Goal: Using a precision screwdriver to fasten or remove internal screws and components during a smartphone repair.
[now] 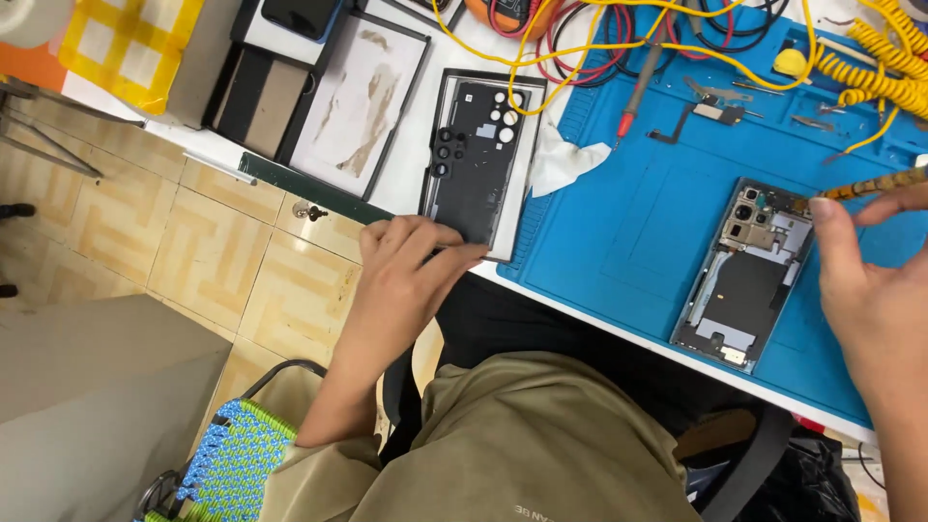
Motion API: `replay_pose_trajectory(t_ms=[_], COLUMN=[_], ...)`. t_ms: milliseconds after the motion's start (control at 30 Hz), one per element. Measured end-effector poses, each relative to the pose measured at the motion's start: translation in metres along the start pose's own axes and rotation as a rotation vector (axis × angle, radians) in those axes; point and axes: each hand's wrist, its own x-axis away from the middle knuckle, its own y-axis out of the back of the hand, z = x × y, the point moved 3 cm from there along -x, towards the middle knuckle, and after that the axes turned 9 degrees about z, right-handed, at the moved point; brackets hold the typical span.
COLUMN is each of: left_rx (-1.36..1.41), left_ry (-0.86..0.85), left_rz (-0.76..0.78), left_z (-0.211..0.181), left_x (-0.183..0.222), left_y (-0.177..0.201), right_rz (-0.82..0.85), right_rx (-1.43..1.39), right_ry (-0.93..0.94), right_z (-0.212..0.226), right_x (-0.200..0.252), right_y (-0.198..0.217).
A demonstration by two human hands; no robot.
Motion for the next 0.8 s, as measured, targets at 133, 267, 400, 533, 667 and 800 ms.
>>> replay_pose_trajectory(t_ms=[133, 267, 400, 533, 667, 800], left_rx=[0.026, 0.031, 0.060, 0.269, 0.211, 0.230], left_ry=[-0.087, -0.183, -0.212, -0.199, 0.001, 0.055], left_rz=[-0.067, -0.098, -0.021, 0.068, 0.030, 0.039], left_z=[-0.013, -0.027, -0.031, -0.021, 0.001, 0.019], left_x=[-0.006, -0.013, -0.017, -0.029, -0.050, -0.077], left_y=[-0.011, -0.022, -0.031, -0.011, -0.004, -0.015], right_rz=[-0.011, -0.051, -0.111, -0.141, -0.154, -0.158], right_rx=[-0.063, -0.123, -0.231, -0.114, -0.121, -0.095], right_ry=[0.264, 0.268, 0.333, 0.275, 0.393, 0.306], right_z=[0.049, 0.028, 0.054, 0.039, 0.055, 0.048], right_x=[-0.031, -0.028, -0.036, -0.027, -0.032, -0.032], right_y=[0.037, 0.025, 0.031, 0.027, 0.034, 0.030])
